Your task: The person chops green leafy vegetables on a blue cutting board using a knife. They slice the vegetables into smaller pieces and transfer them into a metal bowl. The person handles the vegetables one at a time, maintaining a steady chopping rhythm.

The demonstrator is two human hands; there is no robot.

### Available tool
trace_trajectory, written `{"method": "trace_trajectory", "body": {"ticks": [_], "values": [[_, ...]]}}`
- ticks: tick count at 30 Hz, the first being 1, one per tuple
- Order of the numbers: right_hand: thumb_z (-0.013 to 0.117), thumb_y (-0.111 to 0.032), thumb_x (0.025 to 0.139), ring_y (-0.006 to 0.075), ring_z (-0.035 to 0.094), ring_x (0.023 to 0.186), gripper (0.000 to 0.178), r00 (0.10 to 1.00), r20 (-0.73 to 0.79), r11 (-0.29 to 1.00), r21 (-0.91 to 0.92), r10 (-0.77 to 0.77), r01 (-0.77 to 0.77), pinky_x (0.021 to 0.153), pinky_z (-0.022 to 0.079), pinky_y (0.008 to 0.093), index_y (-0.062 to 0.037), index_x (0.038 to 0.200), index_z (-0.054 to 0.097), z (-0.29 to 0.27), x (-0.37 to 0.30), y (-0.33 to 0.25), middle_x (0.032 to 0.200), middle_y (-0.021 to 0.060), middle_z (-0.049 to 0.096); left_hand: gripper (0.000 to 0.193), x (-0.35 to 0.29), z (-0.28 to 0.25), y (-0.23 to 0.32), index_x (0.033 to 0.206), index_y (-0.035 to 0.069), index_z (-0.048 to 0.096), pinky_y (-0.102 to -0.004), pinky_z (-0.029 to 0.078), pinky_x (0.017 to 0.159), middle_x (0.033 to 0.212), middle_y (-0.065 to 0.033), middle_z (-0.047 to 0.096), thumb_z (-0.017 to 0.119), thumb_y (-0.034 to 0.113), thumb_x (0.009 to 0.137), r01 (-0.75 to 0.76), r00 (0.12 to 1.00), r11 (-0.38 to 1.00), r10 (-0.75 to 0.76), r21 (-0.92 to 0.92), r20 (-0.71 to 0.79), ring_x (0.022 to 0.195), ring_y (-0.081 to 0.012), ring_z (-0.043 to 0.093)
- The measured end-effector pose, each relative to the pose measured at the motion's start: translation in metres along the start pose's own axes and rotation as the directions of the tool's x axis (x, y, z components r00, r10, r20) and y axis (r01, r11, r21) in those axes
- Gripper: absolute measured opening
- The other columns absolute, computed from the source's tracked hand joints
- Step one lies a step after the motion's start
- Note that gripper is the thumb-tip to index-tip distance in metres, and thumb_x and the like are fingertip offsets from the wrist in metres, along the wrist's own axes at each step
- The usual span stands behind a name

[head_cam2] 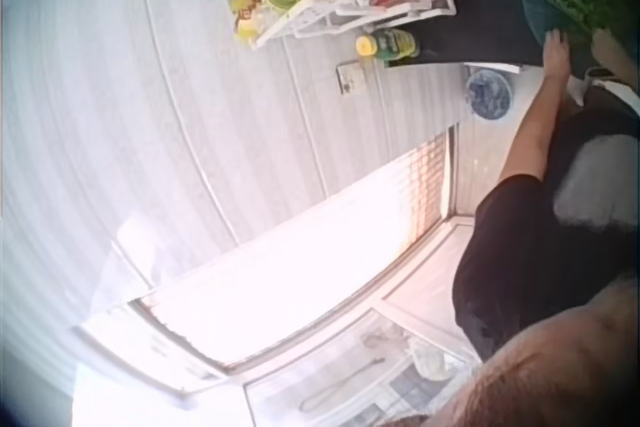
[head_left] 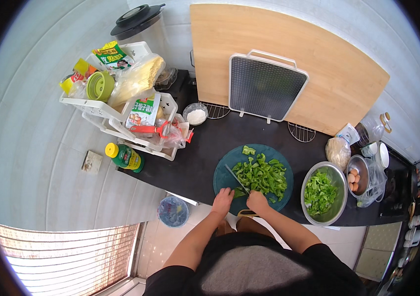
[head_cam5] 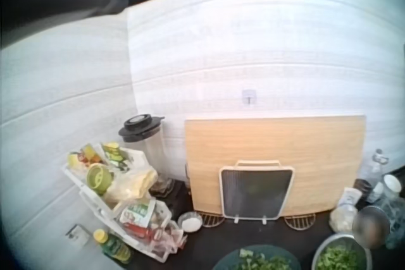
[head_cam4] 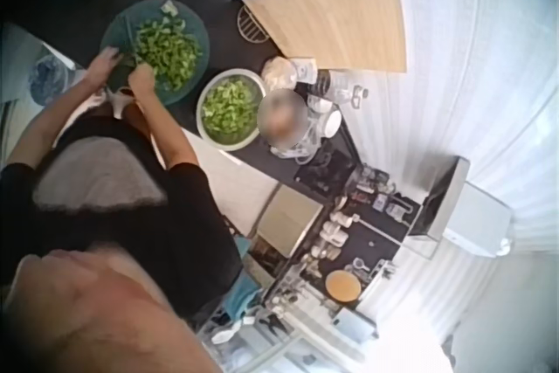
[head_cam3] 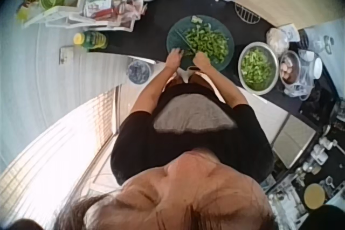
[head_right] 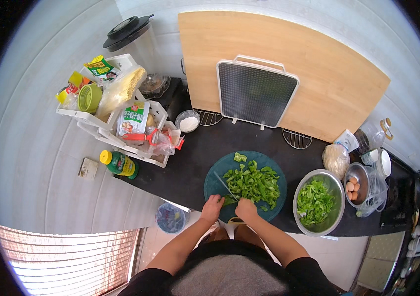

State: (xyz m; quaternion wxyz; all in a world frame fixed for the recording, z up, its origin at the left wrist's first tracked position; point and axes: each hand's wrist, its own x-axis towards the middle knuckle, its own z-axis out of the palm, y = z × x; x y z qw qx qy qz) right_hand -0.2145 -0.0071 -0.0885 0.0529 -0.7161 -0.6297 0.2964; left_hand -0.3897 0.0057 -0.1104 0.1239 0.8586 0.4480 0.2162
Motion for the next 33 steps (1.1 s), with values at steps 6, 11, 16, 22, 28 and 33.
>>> {"method": "trace_trajectory", "body": {"ticks": [6, 11, 16, 22, 28, 33], "values": [[0.053, -0.012, 0.073, 0.0385, 0.061, 0.071, 0.017, 0.999, 0.020, 0.997, -0.059, -0.046, 0.047, 0.066, 0.050, 0.0444, 0.0026, 0.078, 0.059, -0.017, -0.008, 0.006, 0.075, 0.0245, 0.061, 0.015, 0.001, 0.008, -0.008, 0.082, 0.003, 0.058, -0.0348, 0.048, 0.071, 0.084, -0.0093, 0.049, 0.050, 0.003, 0.071, 0.044, 0.999, 0.996, -0.043, -0.072, 0.024, 0.087, -0.0266, 0.050], [0.054, -0.010, 0.071, 0.0385, 0.062, 0.073, 0.016, 0.992, 0.087, 0.985, -0.137, -0.092, 0.104, 0.066, 0.050, 0.0436, 0.0027, 0.080, 0.056, -0.006, -0.012, 0.014, 0.073, 0.0234, 0.061, 0.015, -0.001, 0.010, -0.007, 0.081, 0.002, 0.058, -0.0344, 0.048, 0.072, 0.086, -0.0100, 0.049, 0.050, 0.003, 0.068, 0.052, 0.998, 0.997, -0.050, -0.062, 0.035, 0.087, -0.0271, 0.050], [0.054, -0.008, 0.070, 0.0384, 0.062, 0.069, 0.019, 0.984, 0.099, 0.977, -0.142, -0.148, 0.161, 0.063, 0.051, 0.0433, 0.0044, 0.084, 0.054, -0.002, -0.004, 0.006, 0.071, 0.0246, 0.061, 0.013, 0.000, 0.012, -0.006, 0.079, 0.002, 0.056, -0.0350, 0.048, 0.072, 0.087, -0.0105, 0.048, 0.050, 0.002, 0.067, 0.031, 0.999, 0.995, -0.031, -0.092, 0.008, 0.087, -0.0279, 0.050], [0.055, -0.012, 0.074, 0.0387, 0.061, 0.070, 0.017, 1.000, -0.029, 1.000, 0.013, -0.006, 0.007, 0.065, 0.050, 0.0448, 0.0033, 0.081, 0.056, 0.004, 0.014, -0.006, 0.073, 0.0241, 0.061, 0.009, -0.001, 0.006, -0.005, 0.075, 0.003, 0.055, -0.0347, 0.049, 0.071, 0.088, -0.0106, 0.048, 0.051, 0.002, 0.067, 0.032, 0.999, 0.992, -0.029, -0.125, 0.026, 0.086, -0.0277, 0.051], [0.053, -0.016, 0.078, 0.0410, 0.059, 0.070, 0.019, 0.997, -0.025, 0.996, 0.038, -0.077, 0.077, 0.064, 0.049, 0.0471, 0.0025, 0.076, 0.055, -0.025, -0.013, -0.005, 0.071, 0.0248, 0.060, 0.006, -0.001, 0.010, -0.009, 0.073, 0.003, 0.055, -0.0352, 0.050, 0.069, 0.087, -0.0109, 0.048, 0.051, 0.003, 0.068, 0.023, 0.999, 0.994, -0.018, -0.110, 0.040, 0.086, -0.0279, 0.051], [0.051, -0.014, 0.077, 0.0411, 0.060, 0.071, 0.017, 0.991, 0.105, 0.996, -0.037, -0.079, 0.083, 0.065, 0.048, 0.0482, 0.0031, 0.080, 0.054, -0.026, -0.028, -0.004, 0.071, 0.0258, 0.059, 0.006, 0.000, 0.006, -0.006, 0.072, 0.003, 0.055, -0.0358, 0.050, 0.070, 0.087, -0.0108, 0.048, 0.051, 0.004, 0.068, 0.057, 0.992, 0.995, -0.048, -0.077, 0.115, 0.086, -0.0283, 0.051]]}}
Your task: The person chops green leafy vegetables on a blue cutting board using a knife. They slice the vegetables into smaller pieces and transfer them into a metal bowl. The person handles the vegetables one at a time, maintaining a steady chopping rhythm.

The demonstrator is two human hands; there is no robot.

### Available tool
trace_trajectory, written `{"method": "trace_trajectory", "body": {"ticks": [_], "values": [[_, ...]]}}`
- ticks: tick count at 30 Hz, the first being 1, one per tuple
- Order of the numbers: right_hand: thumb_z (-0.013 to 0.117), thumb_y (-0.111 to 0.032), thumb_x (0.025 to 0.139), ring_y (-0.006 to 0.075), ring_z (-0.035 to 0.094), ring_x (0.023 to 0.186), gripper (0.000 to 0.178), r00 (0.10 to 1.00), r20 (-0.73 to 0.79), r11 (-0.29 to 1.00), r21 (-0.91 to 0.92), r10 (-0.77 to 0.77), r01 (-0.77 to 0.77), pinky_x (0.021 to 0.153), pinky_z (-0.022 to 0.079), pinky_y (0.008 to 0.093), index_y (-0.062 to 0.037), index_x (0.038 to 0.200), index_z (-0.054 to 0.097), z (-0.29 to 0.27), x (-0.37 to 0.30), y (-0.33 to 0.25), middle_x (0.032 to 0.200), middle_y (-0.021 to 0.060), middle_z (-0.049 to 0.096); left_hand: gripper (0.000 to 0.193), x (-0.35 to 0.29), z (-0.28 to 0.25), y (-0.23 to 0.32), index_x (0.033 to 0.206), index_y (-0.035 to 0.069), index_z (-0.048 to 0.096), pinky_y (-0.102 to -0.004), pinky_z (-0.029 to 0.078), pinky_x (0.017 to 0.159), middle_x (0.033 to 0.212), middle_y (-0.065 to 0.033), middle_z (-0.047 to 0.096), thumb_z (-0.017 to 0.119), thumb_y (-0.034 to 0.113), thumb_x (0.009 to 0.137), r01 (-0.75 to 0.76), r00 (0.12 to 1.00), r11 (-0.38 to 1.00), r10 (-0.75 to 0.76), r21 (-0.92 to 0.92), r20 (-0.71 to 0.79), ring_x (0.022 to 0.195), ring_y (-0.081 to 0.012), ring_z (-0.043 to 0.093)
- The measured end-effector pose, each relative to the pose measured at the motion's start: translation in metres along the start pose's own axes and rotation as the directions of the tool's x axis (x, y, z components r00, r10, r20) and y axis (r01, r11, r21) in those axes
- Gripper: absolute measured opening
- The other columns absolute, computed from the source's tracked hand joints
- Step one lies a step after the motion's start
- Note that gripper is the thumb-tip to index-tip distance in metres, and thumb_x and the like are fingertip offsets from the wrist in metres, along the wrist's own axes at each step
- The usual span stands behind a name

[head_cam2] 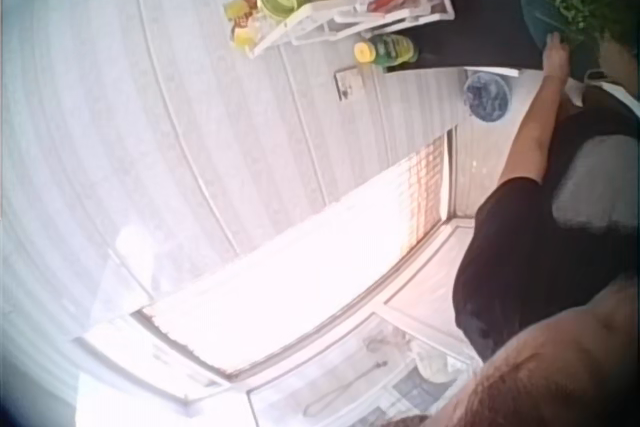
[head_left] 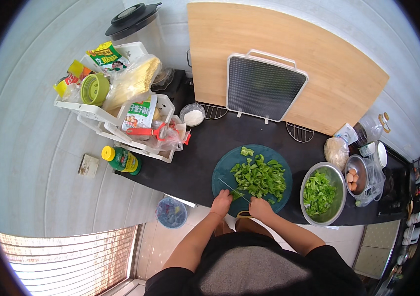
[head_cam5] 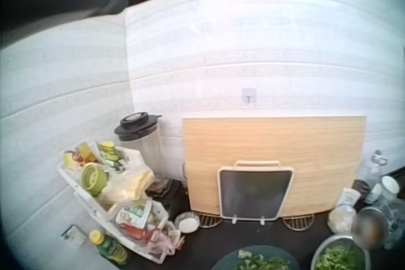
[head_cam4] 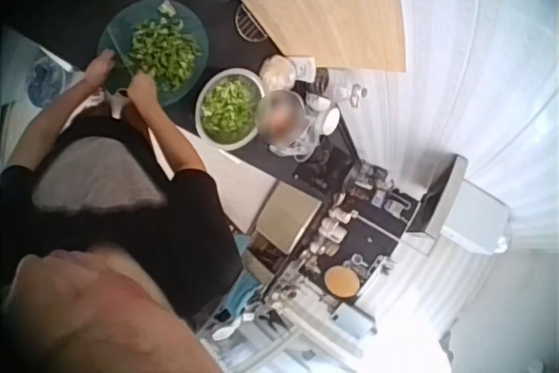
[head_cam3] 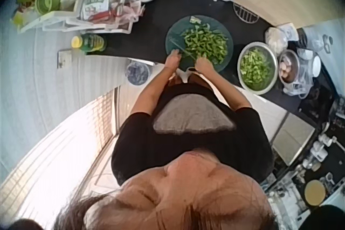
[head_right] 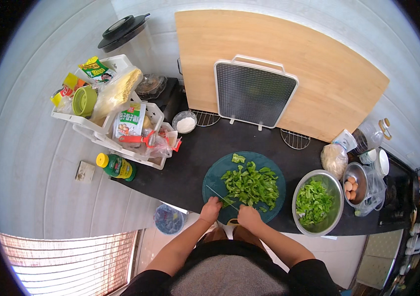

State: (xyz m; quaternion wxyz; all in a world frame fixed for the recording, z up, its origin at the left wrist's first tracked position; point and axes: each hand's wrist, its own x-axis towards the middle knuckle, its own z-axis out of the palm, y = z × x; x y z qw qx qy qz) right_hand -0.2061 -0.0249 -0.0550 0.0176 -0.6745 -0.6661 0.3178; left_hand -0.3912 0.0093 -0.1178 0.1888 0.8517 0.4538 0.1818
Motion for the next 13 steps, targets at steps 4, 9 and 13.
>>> {"method": "trace_trajectory", "body": {"ticks": [4, 9, 13], "values": [[0.051, -0.010, 0.073, 0.0405, 0.061, 0.072, 0.015, 0.998, 0.067, 1.000, -0.021, 0.005, -0.004, 0.066, 0.049, 0.0469, 0.0032, 0.080, 0.055, 0.009, 0.003, 0.002, 0.075, 0.0264, 0.060, 0.008, -0.001, 0.004, -0.003, 0.073, 0.002, 0.056, -0.0358, 0.050, 0.071, 0.089, -0.0108, 0.049, 0.050, 0.002, 0.067, -0.040, 0.999, 0.999, 0.039, -0.018, -0.022, 0.089, -0.0282, 0.050], [0.051, -0.006, 0.070, 0.0405, 0.062, 0.074, 0.017, 0.994, 0.112, 0.998, -0.068, 0.004, 0.004, 0.068, 0.050, 0.0458, 0.0042, 0.082, 0.056, 0.006, 0.027, -0.024, 0.077, 0.0260, 0.061, 0.013, -0.001, 0.006, -0.007, 0.076, 0.002, 0.057, -0.0358, 0.050, 0.074, 0.092, -0.0104, 0.050, 0.050, 0.001, 0.066, -0.088, 0.994, 0.995, 0.084, -0.053, -0.074, 0.092, -0.0287, 0.050], [0.056, -0.009, 0.068, 0.0387, 0.063, 0.077, 0.020, 1.000, 0.011, 1.000, -0.009, 0.023, -0.023, 0.070, 0.052, 0.0429, 0.0040, 0.083, 0.059, 0.031, 0.046, -0.013, 0.080, 0.0249, 0.063, 0.015, -0.002, 0.006, -0.010, 0.078, 0.002, 0.058, -0.0352, 0.050, 0.076, 0.094, -0.0101, 0.050, 0.052, 0.001, 0.065, -0.015, 0.998, 1.000, 0.016, -0.019, 0.063, 0.094, -0.0293, 0.050]]}}
